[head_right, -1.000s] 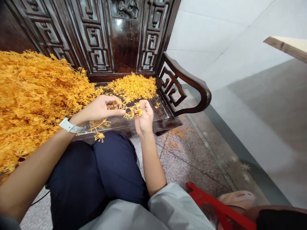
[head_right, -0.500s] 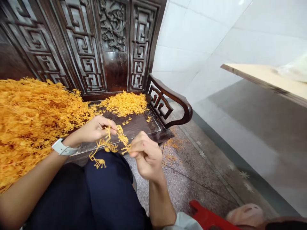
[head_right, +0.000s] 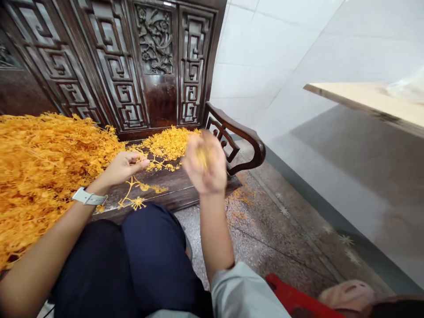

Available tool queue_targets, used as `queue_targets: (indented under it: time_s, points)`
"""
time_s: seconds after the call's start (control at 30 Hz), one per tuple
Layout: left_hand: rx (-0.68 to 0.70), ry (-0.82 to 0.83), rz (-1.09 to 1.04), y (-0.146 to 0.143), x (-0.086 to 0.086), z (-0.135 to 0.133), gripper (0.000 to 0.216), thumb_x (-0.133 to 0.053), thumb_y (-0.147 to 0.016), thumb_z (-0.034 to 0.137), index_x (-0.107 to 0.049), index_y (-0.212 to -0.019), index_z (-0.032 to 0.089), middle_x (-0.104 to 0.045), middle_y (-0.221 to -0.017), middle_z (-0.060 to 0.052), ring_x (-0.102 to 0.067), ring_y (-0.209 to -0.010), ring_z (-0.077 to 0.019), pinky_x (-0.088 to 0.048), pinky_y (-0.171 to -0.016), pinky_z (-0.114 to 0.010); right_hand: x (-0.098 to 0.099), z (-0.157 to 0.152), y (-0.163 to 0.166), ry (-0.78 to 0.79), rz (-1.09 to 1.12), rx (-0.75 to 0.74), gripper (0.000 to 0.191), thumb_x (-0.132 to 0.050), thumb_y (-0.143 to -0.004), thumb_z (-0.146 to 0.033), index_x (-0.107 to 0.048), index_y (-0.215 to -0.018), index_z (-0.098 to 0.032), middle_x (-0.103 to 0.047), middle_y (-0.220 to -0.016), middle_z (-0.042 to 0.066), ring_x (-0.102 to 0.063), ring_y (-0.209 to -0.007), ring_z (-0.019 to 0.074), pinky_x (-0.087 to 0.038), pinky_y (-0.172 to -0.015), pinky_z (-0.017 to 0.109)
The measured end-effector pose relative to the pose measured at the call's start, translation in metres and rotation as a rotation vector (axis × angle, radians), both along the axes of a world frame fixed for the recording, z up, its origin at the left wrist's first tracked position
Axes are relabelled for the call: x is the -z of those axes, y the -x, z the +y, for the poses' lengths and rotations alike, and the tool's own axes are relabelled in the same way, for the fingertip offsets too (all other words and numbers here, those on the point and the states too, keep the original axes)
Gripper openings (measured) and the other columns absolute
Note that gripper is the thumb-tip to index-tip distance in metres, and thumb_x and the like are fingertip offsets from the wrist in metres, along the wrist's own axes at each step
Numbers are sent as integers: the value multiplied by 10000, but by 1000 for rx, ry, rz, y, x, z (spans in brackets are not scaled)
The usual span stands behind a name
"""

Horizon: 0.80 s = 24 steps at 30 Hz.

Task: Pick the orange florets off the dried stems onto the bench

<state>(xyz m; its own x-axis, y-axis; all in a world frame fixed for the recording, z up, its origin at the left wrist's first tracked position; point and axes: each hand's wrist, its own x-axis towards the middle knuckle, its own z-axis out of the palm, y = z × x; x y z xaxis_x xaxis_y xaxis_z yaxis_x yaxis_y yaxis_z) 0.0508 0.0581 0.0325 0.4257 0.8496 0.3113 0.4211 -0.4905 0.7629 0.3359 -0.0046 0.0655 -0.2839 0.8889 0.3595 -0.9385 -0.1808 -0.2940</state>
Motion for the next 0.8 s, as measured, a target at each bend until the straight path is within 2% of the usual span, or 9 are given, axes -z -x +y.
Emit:
queue_targets:
  time_s: [0.1, 0.17, 0.23, 0.33, 0.4, 0.5, 0.63, 0.73, 0.8]
  points:
    - [45, 36, 45, -8, 1, -4, 437, -712, -933, 463, -614, -635, 159, -504, -598, 14, -386, -561, -98, -298, -547, -249, 13, 53, 36, 121, -530, 493, 222, -797, -875, -403, -823, -1065, -292, -766, -1235, 52, -678, -971, 194, -596, -852, 367]
    - [105, 86, 49, -9, 1, -7, 454, -710, -934, 467, -584, -617, 168, -458, -579, 25, -358, -548, -97, -286, -539, -256, 32, 55, 45, 70, -876, 738, 296, -796, -893, -443, -800, -1130, -265, -762, -1195, 77, -670, -919, 183, -587, -822, 345]
    - [161, 130, 42, -11, 1, -10, 471, -706, -942, 475, -556, -611, 176, -422, -574, 33, -341, -545, -98, -275, -535, -263, 51, 43, 47, -73, -1084, 779, 304, -755, -938, -496, -805, -1111, -251, -768, -1089, 71, -664, -899, 184, -569, -829, 353]
    - [207, 160, 21, -14, 2, -11, 454, -725, -934, 466, -562, -625, 176, -420, -579, 36, -330, -548, -96, -260, -531, -267, 68, 25, 46, -287, -1250, 632, 347, -736, -966, -559, -809, -1002, -221, -752, -940, 42, -633, -839, 166, -536, -790, 337]
    - [232, 174, 14, -18, 2, -10, 410, -743, -922, 460, -618, -662, 170, -453, -588, 32, -334, -550, -95, -252, -528, -267, 74, 19, 48, -375, -1270, 587, 360, -770, -946, -573, -801, -946, -215, -726, -876, 24, -597, -776, 152, -504, -734, 321]
    - [280, 208, -19, -22, 3, -7, 344, -745, -910, 447, -691, -724, 163, -540, -630, 12, -400, -570, -104, -301, -553, -268, 82, 20, 54, -408, -1248, 751, 314, -793, -945, -543, -799, -901, -232, -717, -860, 21, -612, -791, 166, -491, -739, 334]
    - [417, 281, 9, -17, 13, -6, 294, -696, -916, 387, -689, -719, 168, -606, -680, -10, -496, -627, -127, -403, -636, -285, 88, 28, 47, -244, -948, 905, 280, -733, -1005, -532, -776, -917, -270, -629, -729, -10, -551, -642, 139, -467, -650, 311]
    - [443, 313, 156, -3, 28, -2, 374, -676, -916, 349, -564, -604, 175, -499, -608, 15, -418, -580, -112, -340, -596, -286, 72, 17, 22, -203, -629, 1008, 265, -718, -1034, -488, -726, -864, -284, -416, -573, -71, -374, -504, 99, -407, -568, 250]
    - [346, 313, 167, 5, 37, 3, 423, -663, -934, 377, -518, -589, 180, -460, -607, 20, -381, -567, -108, -305, -576, -290, 48, -7, 6, -329, -661, 966, 200, -715, -1050, -392, -743, -889, -278, -426, -560, -73, -390, -500, 93, -428, -581, 244]
